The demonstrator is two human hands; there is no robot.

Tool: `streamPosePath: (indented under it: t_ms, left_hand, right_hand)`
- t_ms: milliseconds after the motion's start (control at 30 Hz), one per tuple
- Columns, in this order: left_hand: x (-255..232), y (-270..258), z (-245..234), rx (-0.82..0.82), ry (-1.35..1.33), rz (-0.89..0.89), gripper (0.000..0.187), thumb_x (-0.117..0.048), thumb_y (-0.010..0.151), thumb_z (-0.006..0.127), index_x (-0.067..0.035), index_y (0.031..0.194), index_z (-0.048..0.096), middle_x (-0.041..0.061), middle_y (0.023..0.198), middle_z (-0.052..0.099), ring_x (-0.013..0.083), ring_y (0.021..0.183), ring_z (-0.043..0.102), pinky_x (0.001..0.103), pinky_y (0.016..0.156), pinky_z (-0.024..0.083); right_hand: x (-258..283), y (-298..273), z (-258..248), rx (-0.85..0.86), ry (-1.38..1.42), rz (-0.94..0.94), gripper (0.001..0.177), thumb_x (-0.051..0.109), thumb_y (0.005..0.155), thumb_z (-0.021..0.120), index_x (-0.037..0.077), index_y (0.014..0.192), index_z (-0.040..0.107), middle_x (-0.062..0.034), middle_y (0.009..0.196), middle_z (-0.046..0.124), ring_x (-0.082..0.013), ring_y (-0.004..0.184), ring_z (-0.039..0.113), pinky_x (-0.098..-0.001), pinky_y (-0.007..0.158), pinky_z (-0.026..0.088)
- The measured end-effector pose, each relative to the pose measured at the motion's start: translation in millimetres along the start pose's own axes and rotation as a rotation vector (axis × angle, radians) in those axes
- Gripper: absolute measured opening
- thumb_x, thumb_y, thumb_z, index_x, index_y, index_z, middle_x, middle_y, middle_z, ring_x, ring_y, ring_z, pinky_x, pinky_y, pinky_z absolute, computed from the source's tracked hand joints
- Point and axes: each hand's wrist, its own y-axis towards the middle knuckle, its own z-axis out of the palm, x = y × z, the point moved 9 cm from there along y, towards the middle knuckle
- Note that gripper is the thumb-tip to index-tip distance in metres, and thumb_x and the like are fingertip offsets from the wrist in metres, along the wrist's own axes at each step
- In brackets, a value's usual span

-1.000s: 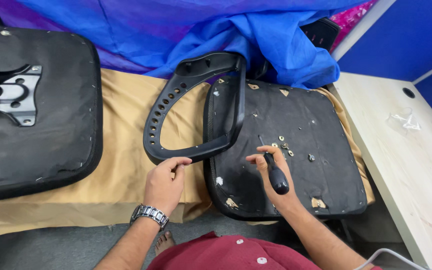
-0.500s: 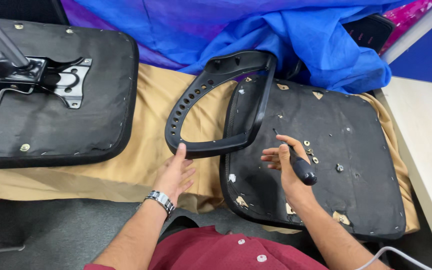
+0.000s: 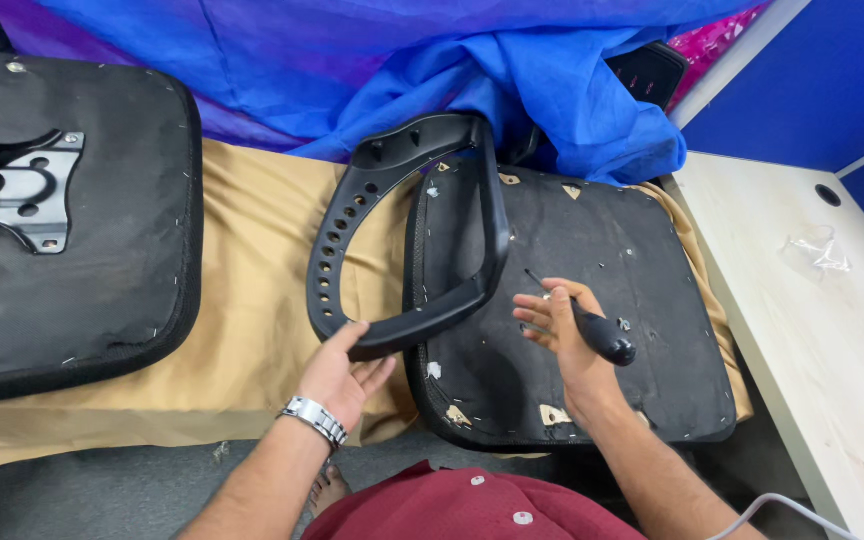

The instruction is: The person uses a screwdriver to fasten screws into a black chair seat frame, securing the frame to the seat cushion. They repeatedly pick up screws and tighten them at multiple locations on the underside of the seat.

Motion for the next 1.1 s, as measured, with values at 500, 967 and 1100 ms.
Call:
streamPosePath:
  t_ms: [500, 967, 1100]
  left_hand:
    - [4, -76, 37, -0.372, 1.062, 0.216, 0.063, -0.053, 0.074, 0.076, -0.003, 0.112, 0.077, 0.023, 0.111, 0.079, 0.0361, 0.106, 0.076, 0.044, 0.094, 0.056]
    - [6, -50, 50, -0.324, 0.522, 0.465, 0.058, -0.036, 0.074, 0.082, 0.004, 0.112, 0.068, 0.019, 0.105, 0.077, 0.0300, 0.097, 0.074, 0.038, 0.085, 0.057]
    - [-5, -45, 62, -0.433, 0.853, 0.543, 0.043, -0.029, 0.077, 0.077, 0.002, 0.106, 0.072, 0.019, 0.098, 0.078, 0.0311, 0.091, 0.077, 0.041, 0.084, 0.057]
  right_hand:
    - [62, 41, 31, 0.328, -0.223, -0.244, 0.048, 0.045, 0.105, 0.049, 0.004, 0.130, 0.058, -0.0180, 0.115, 0.076, -0.0247, 0.119, 0.067, -0.0391, 0.112, 0.047]
    - [53, 72, 23, 0.570, -0.380, -0.303, 0.055, 0.054, 0.100, 0.050, 0.007, 0.127, 0.063, -0.0115, 0.115, 0.078, -0.0202, 0.129, 0.064, -0.0408, 0.117, 0.040]
    - [40, 82, 13, 0.609, -0.385, -0.319, 0.059, 0.056, 0.099, 0.045, 0.008, 0.127, 0.065, -0.0101, 0.101, 0.079, -0.0164, 0.126, 0.065, -0.0382, 0.114, 0.042]
